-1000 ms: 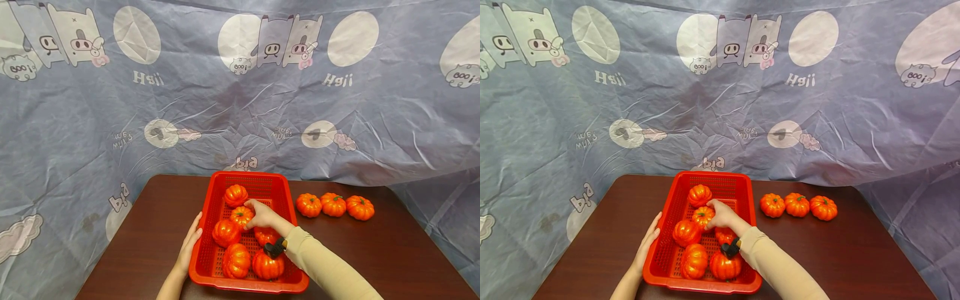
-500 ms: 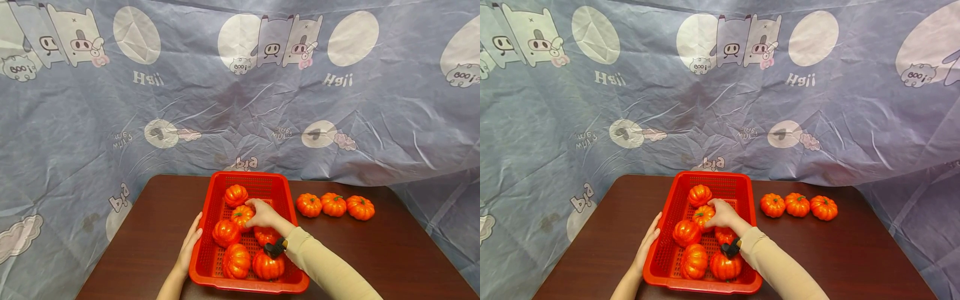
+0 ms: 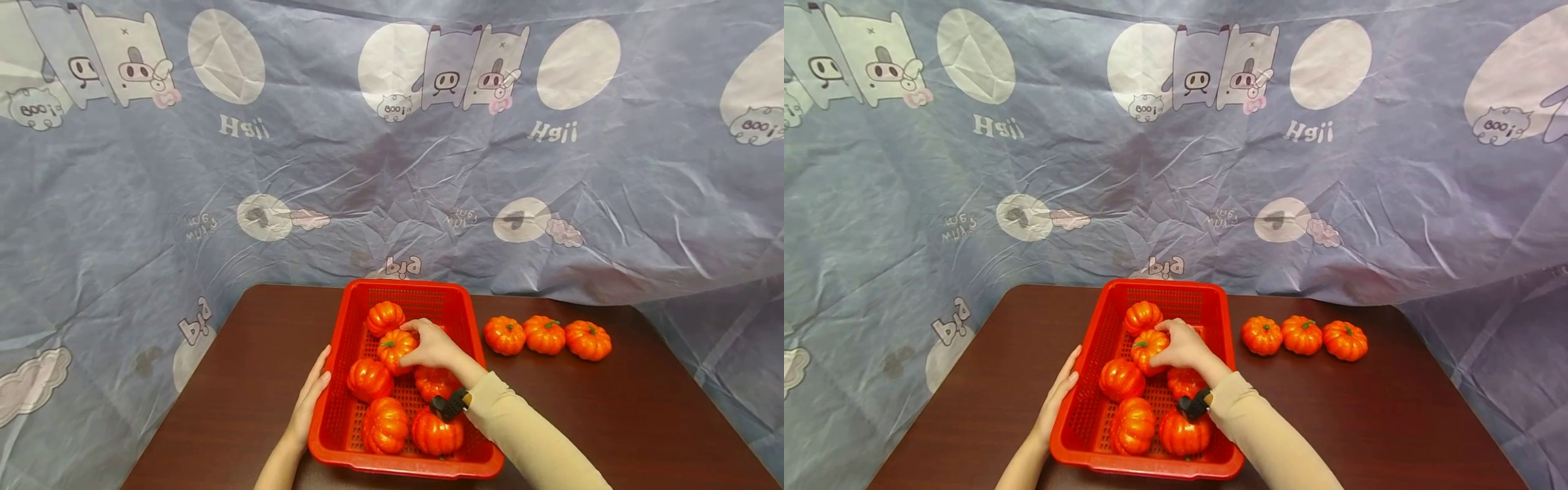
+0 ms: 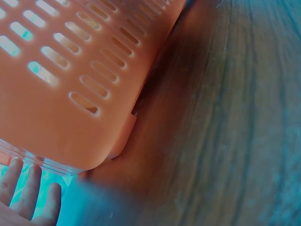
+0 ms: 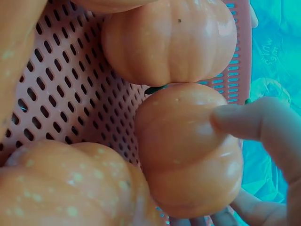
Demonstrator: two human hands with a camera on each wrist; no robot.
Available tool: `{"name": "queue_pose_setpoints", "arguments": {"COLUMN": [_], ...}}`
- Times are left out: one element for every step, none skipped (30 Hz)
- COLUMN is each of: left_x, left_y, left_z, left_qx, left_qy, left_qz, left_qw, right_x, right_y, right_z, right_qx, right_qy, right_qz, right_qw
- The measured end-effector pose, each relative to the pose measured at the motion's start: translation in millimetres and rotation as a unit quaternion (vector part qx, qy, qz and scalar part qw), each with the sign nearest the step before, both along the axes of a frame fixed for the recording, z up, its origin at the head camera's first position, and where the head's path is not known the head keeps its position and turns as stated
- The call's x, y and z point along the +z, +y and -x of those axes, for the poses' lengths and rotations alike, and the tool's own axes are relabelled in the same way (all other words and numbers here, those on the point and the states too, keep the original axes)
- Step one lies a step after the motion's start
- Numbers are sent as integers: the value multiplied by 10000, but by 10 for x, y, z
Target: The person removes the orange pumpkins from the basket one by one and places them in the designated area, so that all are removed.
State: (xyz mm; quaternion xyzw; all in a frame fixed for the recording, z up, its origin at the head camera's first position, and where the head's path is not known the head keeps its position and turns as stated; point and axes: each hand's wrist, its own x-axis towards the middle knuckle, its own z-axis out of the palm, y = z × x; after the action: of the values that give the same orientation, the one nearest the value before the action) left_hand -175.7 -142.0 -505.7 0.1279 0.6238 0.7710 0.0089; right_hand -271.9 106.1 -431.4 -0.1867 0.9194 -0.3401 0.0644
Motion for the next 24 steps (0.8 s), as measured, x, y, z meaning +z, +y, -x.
{"name": "queue_pose_setpoints", "arguments": {"left_x": [-2,-4,-6,-7,-7,-7,-5,-1,3,5,8,11,14,17,19,22,23,26,30,31,33,37,40,42], "left_y": [-1,-1,0,0,0,0,1,2,2,4,6,7,7,7,7,6,5,3,2,1,0,-1,-1,0], "left_z": [1,2,1,0,-1,-2,-2,-3,-3,-5,-7,-9,-11,-13,-15,-16,-17,-18,-20,-21,-22,-24,-25,-25], "left_qx": [12,18,15,22,23,23,24,12,2,-6,-20,-34,-48,-50,-52,-52,-54,-56,-62,-63,-77,-94,-100,-98], "left_qy": [-11,-21,-37,-54,-61,-69,-78,-81,-86,-84,-85,-85,-86,-83,-78,-67,-64,-53,-49,-39,-38,-37,-41,-40], "left_qz": [34,66,78,96,106,120,128,117,106,101,91,76,53,48,38,32,27,15,1,1,-15,-34,-47,-48], "left_qw": [10000,10000,10000,9999,9999,9999,9999,9999,9999,9999,9999,9999,9999,9999,9999,10000,10000,10000,10000,10000,10000,9999,9999,9999], "right_x": [18,38,56,75,93,111,132,152,175,195,215,237,264,288,313,334,354,377,396,416,434,450,462,477], "right_y": [1,2,2,2,1,2,4,8,14,25,38,53,69,88,109,131,155,180,208,235,268,298,329,359], "right_z": [-7,-13,-19,-23,-26,-30,-37,-41,-45,-51,-54,-59,-63,-64,-64,-62,-59,-60,-59,-60,-59,-59,-59,-62], "right_qx": [-11,-23,-25,-32,-33,-29,-31,-39,-57,-83,-108,-131,-145,-152,-161,-148,-135,-142,-132,-157,-178,-216,-261,-291], "right_qy": [11,5,16,20,47,44,56,64,59,26,2,-45,-96,-142,-184,-186,-196,-209,-214,-217,-222,-240,-254,-233], "right_qz": [45,93,146,218,286,357,421,480,544,600,662,742,837,924,992,1045,1114,1168,1232,1283,1326,1401,1481,1561], "right_qw": [10000,10000,9999,9998,9996,9994,9991,9988,9985,9982,9977,9971,9963,9955,9948,9942,9935,9928,9921,9914,9908,9896,9883,9870]}}
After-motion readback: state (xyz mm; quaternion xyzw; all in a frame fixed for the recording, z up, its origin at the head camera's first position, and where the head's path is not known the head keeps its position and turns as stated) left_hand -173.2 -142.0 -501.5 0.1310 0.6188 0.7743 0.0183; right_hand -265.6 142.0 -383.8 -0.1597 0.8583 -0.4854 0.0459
